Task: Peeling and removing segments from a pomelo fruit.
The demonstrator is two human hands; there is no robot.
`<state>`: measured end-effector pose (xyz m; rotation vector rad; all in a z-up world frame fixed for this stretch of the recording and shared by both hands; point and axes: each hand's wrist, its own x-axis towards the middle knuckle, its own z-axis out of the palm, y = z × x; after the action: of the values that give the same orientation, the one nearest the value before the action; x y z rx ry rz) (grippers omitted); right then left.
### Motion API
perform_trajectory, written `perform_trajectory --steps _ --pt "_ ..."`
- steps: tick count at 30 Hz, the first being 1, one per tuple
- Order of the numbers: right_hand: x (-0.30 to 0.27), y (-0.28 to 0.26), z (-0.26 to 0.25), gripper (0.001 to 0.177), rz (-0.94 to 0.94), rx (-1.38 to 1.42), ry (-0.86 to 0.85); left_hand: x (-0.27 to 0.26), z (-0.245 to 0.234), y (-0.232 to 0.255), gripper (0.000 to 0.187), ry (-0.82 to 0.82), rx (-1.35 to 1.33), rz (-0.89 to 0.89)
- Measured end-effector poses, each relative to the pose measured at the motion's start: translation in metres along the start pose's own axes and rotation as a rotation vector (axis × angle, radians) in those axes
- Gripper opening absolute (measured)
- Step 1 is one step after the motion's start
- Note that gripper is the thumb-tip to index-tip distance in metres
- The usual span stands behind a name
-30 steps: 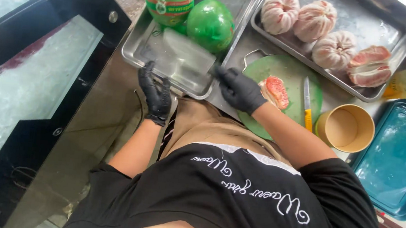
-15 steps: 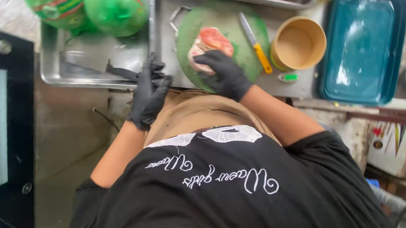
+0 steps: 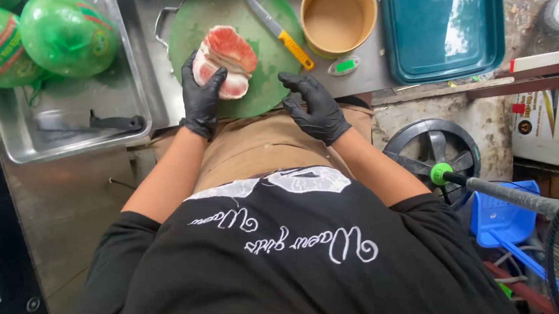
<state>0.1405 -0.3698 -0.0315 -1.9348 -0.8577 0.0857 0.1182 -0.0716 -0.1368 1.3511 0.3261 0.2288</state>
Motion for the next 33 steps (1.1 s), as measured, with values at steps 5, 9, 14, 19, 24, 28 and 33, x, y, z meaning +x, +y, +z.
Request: perform_trajectory --steps 5,9,14,19,24,28,33 --pt "0.028 0.012 -0.069 0.058 -0.138 -0.362 0.173 0.003 0.007 0.003 0.073 0.024 -0.042 0.055" --pt "0.029 0.043 -0.125 0.071 -0.086 -0.561 0.068 0.002 -0.008 0.002 0.068 -0.032 -0.136 -0.004" --pt "0.009 0.096 -0.227 0.015 -0.312 -0.192 1.016 0.02 -0.022 -0.016 0.064 -0.079 -0.2 0.006" --pt "-0.054 0.158 -0.303 0.03 -0.719 -0.1 1.142 0.007 -0.016 -0.01 0.065 -0.023 -0.282 -0.059" --pt "-0.083 0.202 -0.313 0.03 -0.585 -0.483 1.254 0.007 -0.024 -0.02 0.067 -0.028 -0.306 -0.051" --pt "-0.124 0.283 -0.331 0.027 -0.448 -0.419 1.299 0.007 -0.024 -0.021 0.066 -0.028 -0.282 -0.06" --pt "-0.055 0.136 -0.299 0.025 -0.664 -0.456 1.164 0.007 -0.019 -0.012 0.065 -0.015 -0.287 -0.102"
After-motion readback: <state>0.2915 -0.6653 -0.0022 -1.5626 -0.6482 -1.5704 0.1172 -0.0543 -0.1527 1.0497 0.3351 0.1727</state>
